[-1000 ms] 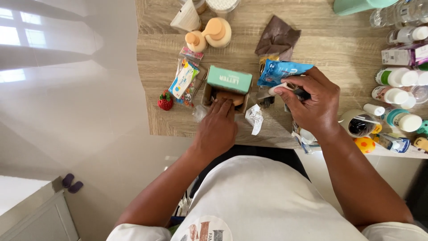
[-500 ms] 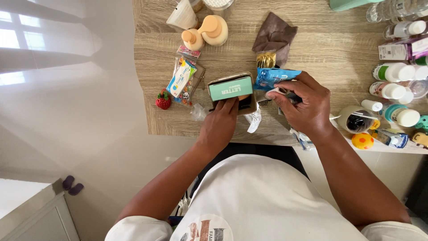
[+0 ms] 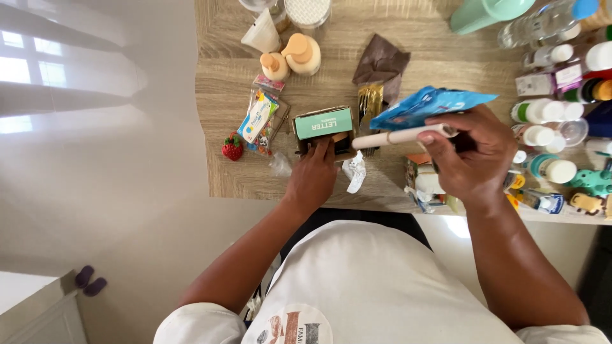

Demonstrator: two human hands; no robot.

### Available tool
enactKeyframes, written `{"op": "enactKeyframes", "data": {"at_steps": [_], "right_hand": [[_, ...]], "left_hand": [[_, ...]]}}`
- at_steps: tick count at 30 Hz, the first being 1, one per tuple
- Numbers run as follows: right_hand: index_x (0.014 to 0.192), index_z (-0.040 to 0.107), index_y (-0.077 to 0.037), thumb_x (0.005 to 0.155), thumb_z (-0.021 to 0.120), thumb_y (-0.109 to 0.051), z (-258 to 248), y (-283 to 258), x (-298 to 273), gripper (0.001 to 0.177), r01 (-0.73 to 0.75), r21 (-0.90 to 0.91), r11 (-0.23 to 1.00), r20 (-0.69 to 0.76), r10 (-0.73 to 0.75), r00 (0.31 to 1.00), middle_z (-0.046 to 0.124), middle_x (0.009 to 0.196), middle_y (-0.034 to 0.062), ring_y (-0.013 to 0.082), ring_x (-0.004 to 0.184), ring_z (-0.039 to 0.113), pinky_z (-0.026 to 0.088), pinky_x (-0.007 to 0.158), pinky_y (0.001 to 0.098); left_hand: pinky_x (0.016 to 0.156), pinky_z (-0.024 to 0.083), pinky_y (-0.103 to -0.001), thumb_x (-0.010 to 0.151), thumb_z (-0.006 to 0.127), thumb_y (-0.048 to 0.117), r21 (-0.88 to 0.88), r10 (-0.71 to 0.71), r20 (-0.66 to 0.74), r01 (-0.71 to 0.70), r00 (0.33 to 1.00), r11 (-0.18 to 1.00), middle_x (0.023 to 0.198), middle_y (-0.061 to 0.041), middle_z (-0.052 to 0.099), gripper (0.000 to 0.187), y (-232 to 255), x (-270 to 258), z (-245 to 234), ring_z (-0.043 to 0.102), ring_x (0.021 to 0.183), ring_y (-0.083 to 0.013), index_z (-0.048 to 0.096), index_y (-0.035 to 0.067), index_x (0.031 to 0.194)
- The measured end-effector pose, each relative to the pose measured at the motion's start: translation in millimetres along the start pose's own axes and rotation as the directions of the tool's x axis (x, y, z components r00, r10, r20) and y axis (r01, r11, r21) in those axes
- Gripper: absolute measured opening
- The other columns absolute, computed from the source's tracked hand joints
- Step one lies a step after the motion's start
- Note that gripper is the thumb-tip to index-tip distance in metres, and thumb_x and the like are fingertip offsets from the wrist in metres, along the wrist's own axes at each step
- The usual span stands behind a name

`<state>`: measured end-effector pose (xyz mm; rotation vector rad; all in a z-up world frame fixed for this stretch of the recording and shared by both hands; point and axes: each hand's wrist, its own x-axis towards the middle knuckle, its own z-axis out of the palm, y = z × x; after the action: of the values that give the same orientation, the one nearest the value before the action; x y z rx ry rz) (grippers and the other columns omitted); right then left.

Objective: The person organizes various small items on a cluttered table, including a strawberry toy, a small box, and a cloth. They move items around, open a box, and wipe the table surface with a cloth.

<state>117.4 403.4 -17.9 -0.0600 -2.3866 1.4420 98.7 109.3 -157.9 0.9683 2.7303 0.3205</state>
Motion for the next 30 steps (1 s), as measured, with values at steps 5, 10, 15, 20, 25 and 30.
{"op": "enactKeyframes", "data": {"at_steps": [5, 10, 15, 20, 25, 30], "right_hand": [[0.114, 0.086, 0.002, 0.099, 0.096, -0.003, 27.5, 24.0, -11.1, 0.019, 0.099, 0.235, 0.967, 0.031, -0.109, 0.994, 0.077, 0.116, 0.0252, 0.0345, 0.103, 0.079, 0.060, 0.089, 0.0490], [0.110, 0.087, 0.001, 0.099, 0.094, -0.005, 61.3, -4.7, -5.8, 0.014, 0.205, 0.174, 0.963, 0.117, -0.227, 0.967, 0.082, 0.126, 0.0259, 0.0439, 0.100, 0.084, 0.067, 0.081, 0.0484], [0.114, 0.087, 0.000, 0.103, 0.091, -0.010, 80.9, 4.5, -7.6, 0.015, 0.265, 0.151, 0.952, 0.181, -0.290, 0.940, 0.083, 0.129, 0.0246, 0.0493, 0.102, 0.083, 0.069, 0.078, 0.0533], [0.119, 0.088, -0.005, 0.103, 0.092, -0.014, 97.8, 29.3, -10.2, 0.019, 0.145, 0.201, 0.969, 0.307, -0.203, 0.930, 0.082, 0.136, 0.0222, 0.0504, 0.118, 0.080, 0.067, 0.093, 0.0579], [0.121, 0.089, -0.007, 0.104, 0.091, -0.015, 98.5, 33.1, -14.0, 0.020, 0.081, 0.230, 0.970, 0.331, -0.156, 0.930, 0.081, 0.141, 0.0223, 0.0464, 0.127, 0.078, 0.063, 0.103, 0.0578], [0.115, 0.090, -0.007, 0.104, 0.089, -0.011, 102.0, 35.1, -27.9, 0.012, 0.070, 0.229, 0.971, 0.329, -0.144, 0.933, 0.082, 0.139, 0.0223, 0.0470, 0.126, 0.079, 0.063, 0.103, 0.0571]], "left_hand": [[0.099, 0.069, -0.055, 0.110, 0.079, 0.026, -0.091, -0.068, 0.056, 0.073, 0.996, 0.993, 0.164, -0.032, 0.050, 0.071, 8.6, 4.1, -14.8, 0.076, 0.127, -0.0471, 0.053, -0.011, 0.165], [0.095, 0.070, -0.053, 0.108, 0.080, 0.026, -0.086, -0.075, 0.025, 0.077, 0.997, 0.993, 0.159, -0.028, 0.049, 0.061, 3.7, 6.3, 0.0, 0.081, 0.116, -0.0443, 0.061, -0.003, 0.158], [0.096, 0.068, -0.049, 0.108, 0.078, 0.024, -0.038, -0.018, -0.010, 0.017, 1.000, 0.999, 0.146, -0.026, 0.058, 0.051, -4.8, 4.9, 34.7, 0.079, 0.120, -0.0434, 0.067, -0.001, 0.151], [0.102, 0.065, -0.046, 0.106, 0.073, 0.008, 0.049, 0.079, -0.156, -0.073, 0.985, 0.996, 0.128, -0.021, 0.075, 0.035, -8.6, 6.1, 50.9, 0.080, 0.123, -0.0395, 0.076, 0.002, 0.140], [0.101, 0.066, -0.042, 0.107, 0.070, 0.004, 0.101, 0.117, -0.272, -0.093, 0.955, 0.991, 0.120, -0.015, 0.080, 0.027, -18.8, 7.3, 55.8, 0.081, 0.120, -0.0340, 0.082, 0.006, 0.132], [0.105, 0.065, -0.042, 0.108, 0.071, 0.008, 0.058, 0.095, -0.354, -0.079, 0.930, 0.995, 0.118, -0.015, 0.081, 0.026, -27.8, 4.4, 67.0, 0.079, 0.126, -0.0330, 0.084, 0.010, 0.130]]}}
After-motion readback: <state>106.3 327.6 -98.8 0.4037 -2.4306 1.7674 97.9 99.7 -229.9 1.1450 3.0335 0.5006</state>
